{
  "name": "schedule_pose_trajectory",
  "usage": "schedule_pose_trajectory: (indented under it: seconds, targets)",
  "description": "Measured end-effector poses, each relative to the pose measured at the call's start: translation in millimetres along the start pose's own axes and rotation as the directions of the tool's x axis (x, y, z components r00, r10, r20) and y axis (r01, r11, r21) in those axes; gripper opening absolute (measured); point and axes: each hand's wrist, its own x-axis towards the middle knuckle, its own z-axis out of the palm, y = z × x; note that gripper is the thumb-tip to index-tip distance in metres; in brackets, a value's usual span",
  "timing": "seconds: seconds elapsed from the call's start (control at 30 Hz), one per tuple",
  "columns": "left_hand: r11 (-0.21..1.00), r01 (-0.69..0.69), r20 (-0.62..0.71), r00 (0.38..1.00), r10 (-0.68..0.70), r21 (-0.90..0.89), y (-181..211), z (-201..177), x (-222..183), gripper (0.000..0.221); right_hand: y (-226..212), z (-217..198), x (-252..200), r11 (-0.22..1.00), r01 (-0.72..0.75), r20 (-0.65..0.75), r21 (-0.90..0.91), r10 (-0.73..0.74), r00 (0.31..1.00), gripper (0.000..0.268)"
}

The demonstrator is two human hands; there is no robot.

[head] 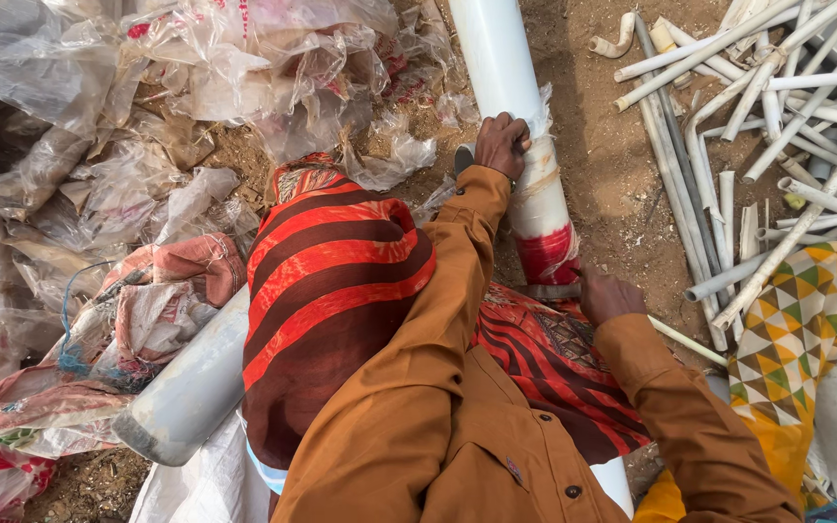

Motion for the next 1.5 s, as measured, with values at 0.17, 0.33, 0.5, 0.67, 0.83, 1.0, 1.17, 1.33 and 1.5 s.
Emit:
schedule_pose_trajectory:
  seconds: [0.17,0.33,0.5,0.67,0.83,1.0,1.17,1.33,1.5]
  targets:
    - [1.000,0.007,-0.088,0.996,-0.008,-0.018,15.3,-8.8,-8.5,0.015,-29.2,-36.8,55.8,0.987,-0.063,-0.102,0.151,0.079,0.992,0.027]
    - [0.997,0.019,-0.124,0.992,-0.029,-0.081,14.6,-11.3,-6.5,0.036,-70.6,-86.9,159.0,0.992,0.038,-0.294,0.120,-0.001,0.956,0.028]
    - [0.999,-0.008,-0.060,0.998,0.010,0.038,-4.0,10.3,-6.9,0.018,-69.2,-63.8,141.8,0.994,0.104,-0.351,0.031,-0.087,0.932,0.022]
    - [0.996,0.019,-0.010,1.000,-0.018,0.083,-1.7,12.8,-8.9,0.022,-47.9,-25.1,58.1,0.989,-0.082,-0.008,0.123,0.083,0.996,0.030]
    - [1.000,-0.005,-0.044,0.999,0.005,-0.014,6.9,-5.6,-21.9,0.028,-27.0,-9.0,4.1,0.993,-0.093,0.033,0.067,0.091,0.995,0.029]
    - [0.999,0.017,-0.017,1.000,-0.016,0.044,4.8,-2.1,-22.9,0.018,-54.6,-57.2,79.5,0.987,-0.072,-0.094,0.143,0.086,0.992,0.028]
    - [1.000,0.011,0.006,1.000,-0.011,0.008,-4.2,9.6,-12.3,0.016,-93.4,-107.2,157.8,0.999,-0.037,-0.128,0.028,0.040,0.991,0.029]
    - [0.996,0.002,-0.067,0.998,-0.008,-0.087,-5.6,10.2,-20.1,0.017,-69.6,-47.0,136.7,0.998,0.032,-0.143,-0.050,-0.039,0.989,0.027]
    - [0.992,0.026,-0.061,0.998,-0.034,-0.121,1.0,3.4,-21.8,0.015,-12.4,27.6,49.5,0.998,0.019,-0.123,0.055,-0.012,0.992,0.027]
